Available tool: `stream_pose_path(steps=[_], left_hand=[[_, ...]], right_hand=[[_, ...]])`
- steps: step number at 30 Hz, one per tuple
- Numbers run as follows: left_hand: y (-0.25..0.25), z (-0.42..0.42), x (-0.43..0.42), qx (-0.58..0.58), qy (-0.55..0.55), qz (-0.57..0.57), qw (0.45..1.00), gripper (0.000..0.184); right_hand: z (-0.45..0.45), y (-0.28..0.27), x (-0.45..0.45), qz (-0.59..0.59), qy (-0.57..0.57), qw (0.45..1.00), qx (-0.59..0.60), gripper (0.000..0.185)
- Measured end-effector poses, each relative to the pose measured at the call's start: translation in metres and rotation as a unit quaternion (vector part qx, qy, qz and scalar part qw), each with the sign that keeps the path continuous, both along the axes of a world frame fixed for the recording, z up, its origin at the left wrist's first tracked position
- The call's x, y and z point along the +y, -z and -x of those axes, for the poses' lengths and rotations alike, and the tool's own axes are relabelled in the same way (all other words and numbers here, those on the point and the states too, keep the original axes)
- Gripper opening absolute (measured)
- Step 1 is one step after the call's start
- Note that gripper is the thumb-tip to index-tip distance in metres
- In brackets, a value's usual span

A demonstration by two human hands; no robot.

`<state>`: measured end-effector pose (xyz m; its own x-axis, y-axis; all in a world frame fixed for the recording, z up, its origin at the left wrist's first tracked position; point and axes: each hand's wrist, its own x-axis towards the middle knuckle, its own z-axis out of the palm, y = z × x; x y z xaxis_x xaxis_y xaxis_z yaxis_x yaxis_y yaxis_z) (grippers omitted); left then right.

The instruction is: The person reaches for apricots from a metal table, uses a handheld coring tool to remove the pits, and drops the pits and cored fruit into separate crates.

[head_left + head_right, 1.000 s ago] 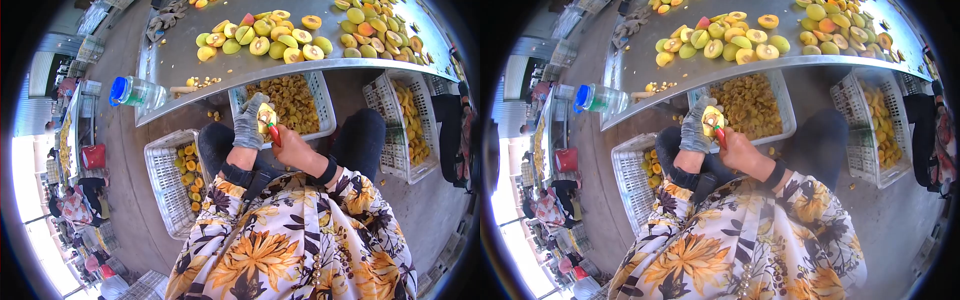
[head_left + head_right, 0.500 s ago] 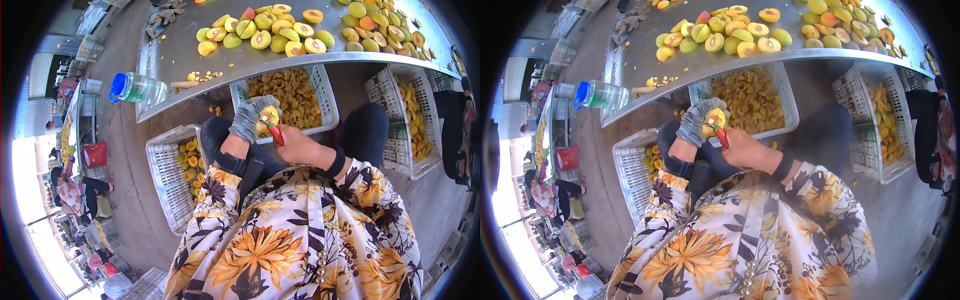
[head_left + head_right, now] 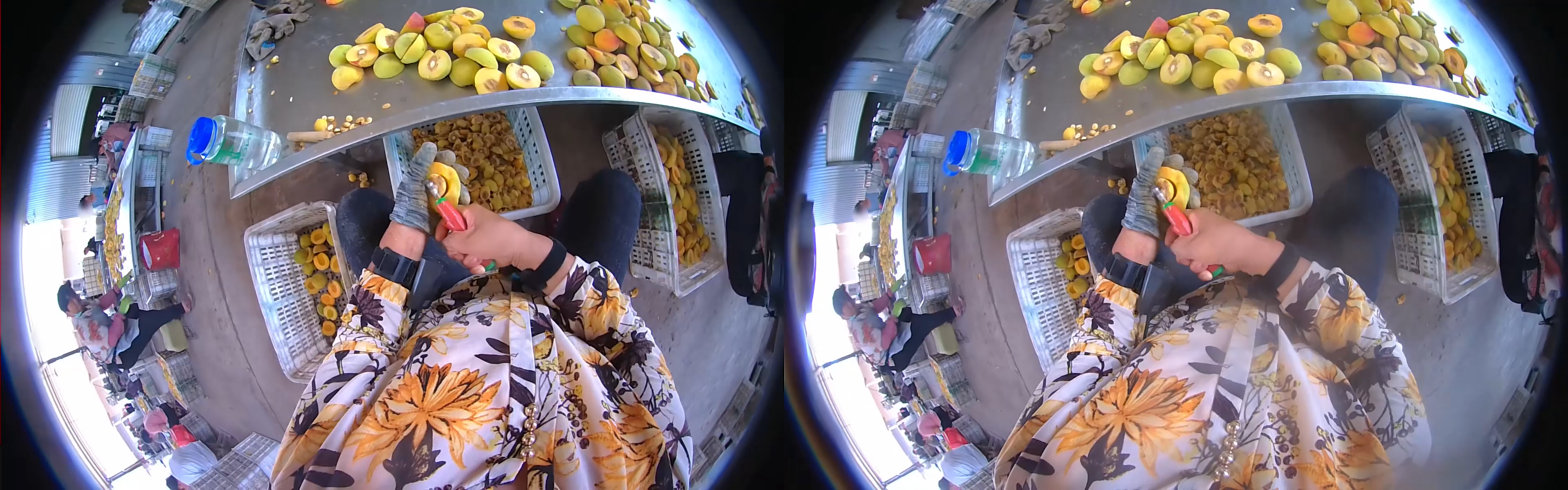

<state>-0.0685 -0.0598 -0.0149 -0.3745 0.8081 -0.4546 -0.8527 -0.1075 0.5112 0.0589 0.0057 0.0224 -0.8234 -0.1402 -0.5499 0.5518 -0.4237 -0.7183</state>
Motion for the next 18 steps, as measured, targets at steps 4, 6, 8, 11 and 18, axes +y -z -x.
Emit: stream_pose_path(steps=[4, 6, 8, 11, 18], left_hand=[[0.005, 0.006, 0.006, 0.024, -0.006, -0.032, 0.999, 0.042], [0.000, 0.007, 0.012, 0.042, -0.070, -0.009, 0.997, 0.041], [-0.014, 0.011, 0.009, -0.029, -0.179, 0.063, 0.981, 0.038], [-0.019, 0.046, -0.050, 0.065, -0.184, -0.010, 0.981, 0.035], [-0.009, 0.124, -0.212, 0.559, -0.068, 0.510, 0.650, 0.040]], right_hand=[[-0.001, 0.007, 0.011, 0.281, 0.031, 0.959, 0.015, 0.015], [0.001, 0.007, 0.009, 0.330, 0.091, 0.939, 0.030, 0.015], [-0.004, -0.001, 0.011, 0.286, 0.086, 0.949, 0.099, 0.017], [-0.012, -0.002, 0.036, 0.280, 0.141, 0.940, 0.131, 0.014], [-0.006, 0.063, 0.038, -0.559, 0.026, 0.827, 0.057, 0.026]])
